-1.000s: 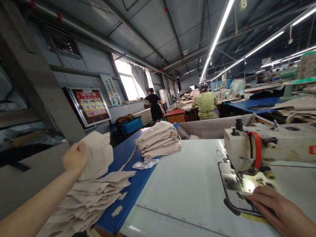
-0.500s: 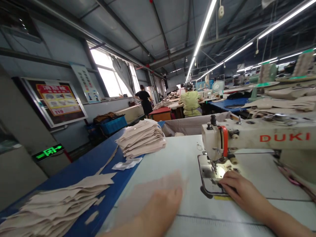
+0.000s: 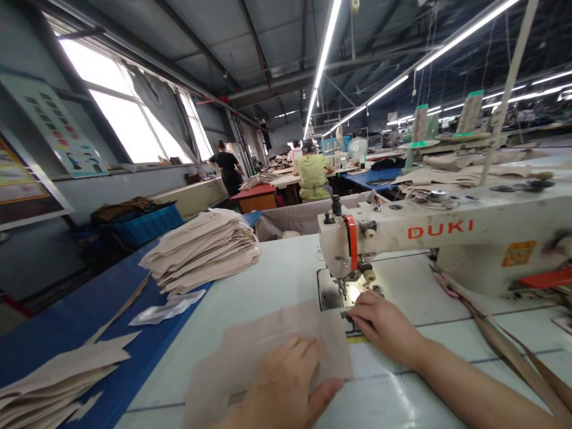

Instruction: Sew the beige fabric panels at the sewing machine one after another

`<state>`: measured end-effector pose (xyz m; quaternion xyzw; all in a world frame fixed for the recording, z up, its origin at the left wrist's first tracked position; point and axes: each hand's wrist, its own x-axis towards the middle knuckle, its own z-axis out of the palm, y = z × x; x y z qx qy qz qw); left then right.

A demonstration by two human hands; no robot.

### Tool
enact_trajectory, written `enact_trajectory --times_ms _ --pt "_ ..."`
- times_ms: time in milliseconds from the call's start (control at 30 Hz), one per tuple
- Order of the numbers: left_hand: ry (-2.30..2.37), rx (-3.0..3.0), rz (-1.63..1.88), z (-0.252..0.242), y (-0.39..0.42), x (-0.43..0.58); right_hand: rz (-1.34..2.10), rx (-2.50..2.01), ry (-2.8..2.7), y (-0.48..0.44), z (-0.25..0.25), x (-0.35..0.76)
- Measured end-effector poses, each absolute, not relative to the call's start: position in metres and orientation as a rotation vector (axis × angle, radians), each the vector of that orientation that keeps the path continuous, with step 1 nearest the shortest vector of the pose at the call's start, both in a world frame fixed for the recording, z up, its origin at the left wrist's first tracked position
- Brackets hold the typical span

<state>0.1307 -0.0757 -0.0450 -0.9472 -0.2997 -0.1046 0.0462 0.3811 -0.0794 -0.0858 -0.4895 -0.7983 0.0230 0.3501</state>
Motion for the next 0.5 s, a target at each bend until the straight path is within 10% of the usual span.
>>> enact_trajectory --times_ms 500 --pt "-0.984 -3.152 0.049 -0.059 -0.01 0.123 0.053 -1.08 -2.218 -0.085 -0.071 0.37"
